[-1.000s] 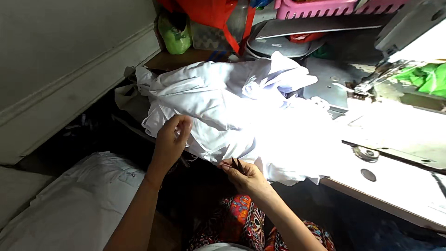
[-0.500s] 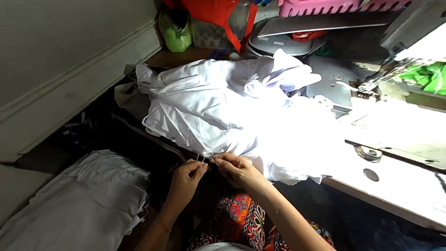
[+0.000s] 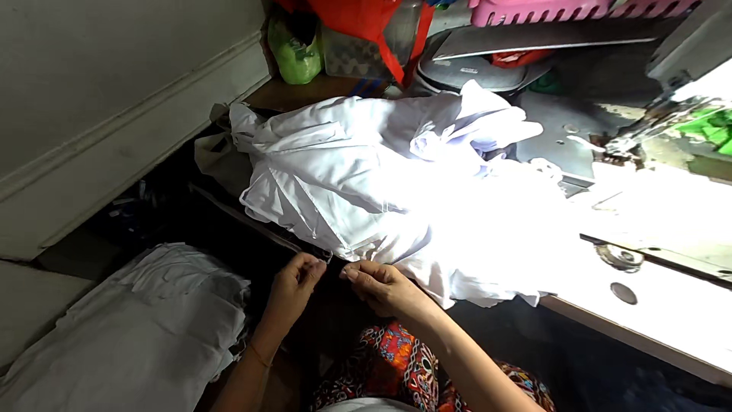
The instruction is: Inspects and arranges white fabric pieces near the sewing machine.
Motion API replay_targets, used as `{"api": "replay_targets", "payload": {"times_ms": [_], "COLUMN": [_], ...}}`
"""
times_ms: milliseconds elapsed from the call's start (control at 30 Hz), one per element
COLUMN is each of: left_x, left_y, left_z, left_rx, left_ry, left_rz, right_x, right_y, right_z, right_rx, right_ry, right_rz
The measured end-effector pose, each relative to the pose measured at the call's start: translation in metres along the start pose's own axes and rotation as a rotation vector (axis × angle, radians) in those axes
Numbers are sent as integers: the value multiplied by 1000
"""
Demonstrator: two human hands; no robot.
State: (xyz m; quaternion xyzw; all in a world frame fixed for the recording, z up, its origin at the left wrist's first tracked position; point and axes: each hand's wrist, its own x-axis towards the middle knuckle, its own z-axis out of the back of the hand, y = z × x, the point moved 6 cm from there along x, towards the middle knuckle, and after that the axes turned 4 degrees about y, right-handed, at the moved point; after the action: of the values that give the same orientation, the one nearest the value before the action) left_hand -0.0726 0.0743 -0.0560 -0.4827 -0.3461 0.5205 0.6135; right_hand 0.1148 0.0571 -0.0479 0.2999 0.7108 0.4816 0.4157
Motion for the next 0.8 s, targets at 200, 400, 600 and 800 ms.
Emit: {"api": "replay_targets", "payload": {"times_ms": [200,400,600,800], "left_x": [22,24,8,-9], "left_y": [-8,-20,-10,5], "left_z": [-32,-59,-48,-26], "left_rx": [-286,-483,-501,-438], "left_ry": [-68,77,185,133], "left_rz": [59,119,35,-9], "right_x": [-10,-18,-29,-25], "right_y": [2,-7,-7,-3], "right_z": [0,7,17,15], "right_rx": [148,186,165,80], "right_ry": [-145,-117,-96,-104], "right_rz": [126,131,151,106]}}
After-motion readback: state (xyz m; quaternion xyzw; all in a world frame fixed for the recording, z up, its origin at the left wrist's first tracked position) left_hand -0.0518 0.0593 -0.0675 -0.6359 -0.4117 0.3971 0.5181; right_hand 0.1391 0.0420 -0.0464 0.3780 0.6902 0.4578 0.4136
